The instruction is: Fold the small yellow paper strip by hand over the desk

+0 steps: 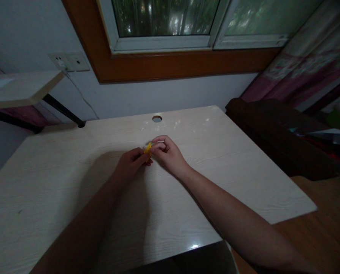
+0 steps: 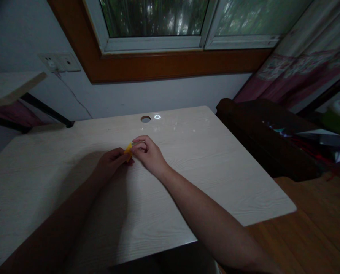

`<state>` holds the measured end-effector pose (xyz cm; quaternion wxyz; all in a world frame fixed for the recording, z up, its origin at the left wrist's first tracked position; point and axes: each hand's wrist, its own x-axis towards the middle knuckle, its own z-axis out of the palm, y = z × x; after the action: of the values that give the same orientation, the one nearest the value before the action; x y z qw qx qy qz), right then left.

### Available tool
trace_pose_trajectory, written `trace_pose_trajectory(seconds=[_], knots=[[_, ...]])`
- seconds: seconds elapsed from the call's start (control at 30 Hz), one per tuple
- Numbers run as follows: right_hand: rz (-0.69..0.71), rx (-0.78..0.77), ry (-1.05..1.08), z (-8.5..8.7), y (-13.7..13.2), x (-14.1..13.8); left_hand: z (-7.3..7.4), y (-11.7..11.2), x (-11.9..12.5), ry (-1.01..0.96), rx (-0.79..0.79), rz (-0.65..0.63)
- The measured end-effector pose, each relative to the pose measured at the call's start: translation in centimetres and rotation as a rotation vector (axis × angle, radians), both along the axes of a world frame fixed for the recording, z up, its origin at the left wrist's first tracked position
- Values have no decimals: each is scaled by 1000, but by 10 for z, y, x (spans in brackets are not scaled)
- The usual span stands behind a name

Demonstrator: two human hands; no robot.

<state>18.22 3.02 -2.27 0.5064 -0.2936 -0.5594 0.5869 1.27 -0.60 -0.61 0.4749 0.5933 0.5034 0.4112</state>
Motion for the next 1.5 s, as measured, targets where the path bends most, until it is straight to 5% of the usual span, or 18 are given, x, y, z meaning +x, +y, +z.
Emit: trace_pose_trajectory(seconds=[1.07,1.5], knots=[[-70,27,0,-2,2,-3,3,2,2,-8,-53,4],[31,-53,28,-2,1,-3,-1,2,0,55,11,-6]])
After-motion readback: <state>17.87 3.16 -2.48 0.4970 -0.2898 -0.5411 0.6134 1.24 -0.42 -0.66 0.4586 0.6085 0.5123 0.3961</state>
